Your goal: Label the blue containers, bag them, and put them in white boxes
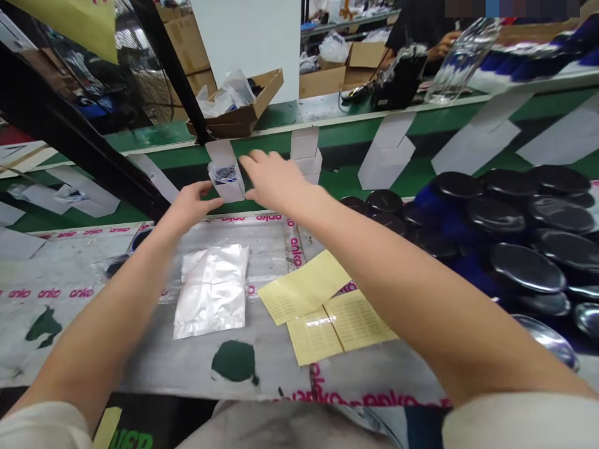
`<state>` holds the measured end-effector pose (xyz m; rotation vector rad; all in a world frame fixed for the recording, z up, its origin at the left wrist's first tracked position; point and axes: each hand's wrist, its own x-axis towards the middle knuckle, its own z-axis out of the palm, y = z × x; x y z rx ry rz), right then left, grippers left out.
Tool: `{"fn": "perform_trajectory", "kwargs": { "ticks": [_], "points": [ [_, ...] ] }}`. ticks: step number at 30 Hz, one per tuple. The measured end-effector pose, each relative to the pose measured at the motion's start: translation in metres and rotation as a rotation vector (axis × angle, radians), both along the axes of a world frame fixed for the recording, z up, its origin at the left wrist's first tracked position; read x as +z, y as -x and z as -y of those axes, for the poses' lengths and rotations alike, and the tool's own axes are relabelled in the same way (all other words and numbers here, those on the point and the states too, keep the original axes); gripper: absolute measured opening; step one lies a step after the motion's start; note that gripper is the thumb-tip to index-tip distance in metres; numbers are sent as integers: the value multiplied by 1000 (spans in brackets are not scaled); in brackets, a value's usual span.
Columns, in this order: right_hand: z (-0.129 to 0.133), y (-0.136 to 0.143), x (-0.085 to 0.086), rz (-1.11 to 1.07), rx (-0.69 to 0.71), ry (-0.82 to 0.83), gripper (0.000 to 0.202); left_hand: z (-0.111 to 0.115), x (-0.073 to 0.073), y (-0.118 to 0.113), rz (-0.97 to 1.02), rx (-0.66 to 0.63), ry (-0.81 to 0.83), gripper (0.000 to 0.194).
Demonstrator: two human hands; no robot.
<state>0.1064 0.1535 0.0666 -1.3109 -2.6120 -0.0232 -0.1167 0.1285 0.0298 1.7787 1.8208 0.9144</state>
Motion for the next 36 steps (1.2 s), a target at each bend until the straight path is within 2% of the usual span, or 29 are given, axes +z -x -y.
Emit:
{"fn": "perform_trajectory", "kwargs": {
  "ticks": [1, 3, 5, 7, 9, 12, 15, 19, 21, 23, 25, 27, 30, 32, 36],
  "points": [
    [6, -22, 3, 32, -48, 46, 58, 19, 8, 2, -93, -11, 56, 30],
    [17, -66, 2, 132, -157, 115, 52, 56, 17, 8, -232, -64, 217, 38],
    [27, -101, -6, 241, -268, 138, 55, 83, 17, 15, -292, -109, 274, 46],
    [34, -120, -18, 302, -302, 159, 55, 96, 11, 22, -301, -204, 339, 51],
    [37, -125, -29, 344, -294, 135, 48, 100, 4, 28, -300, -272, 357, 50],
    [37, -114, -38, 358, -276, 40, 37, 97, -1, 31, -263, -283, 333, 41],
    [41, -91, -40, 270, -215, 18, 42, 97, -1, 31, -206, -252, 322, 33],
    [60, -57, -45, 130, 58, 112, 48, 99, -3, 28, -143, -180, 311, 22],
    [73, -44, -48, 117, 143, 76, 51, 101, -4, 28, -97, -167, 297, 22],
    [87, -32, -48, 54, 164, -26, 49, 102, -2, 28, -65, -175, 310, 23],
    [104, -19, -49, -60, 192, -95, 41, 104, 0, 28, -53, -173, 340, 20],
    [123, -4, -51, -113, 282, -108, 32, 105, 1, 28, -49, -174, 345, 14],
    [155, 16, -59, -6, 474, -125, 28, 104, 0, 27, -81, -196, 272, 19],
    [174, 20, -66, 59, 544, -134, 32, 103, -4, 27, -143, -194, 225, 24],
    [203, 11, -83, 49, 496, -166, 47, 100, -11, 27, -181, -187, 276, 10]
  ]
}}
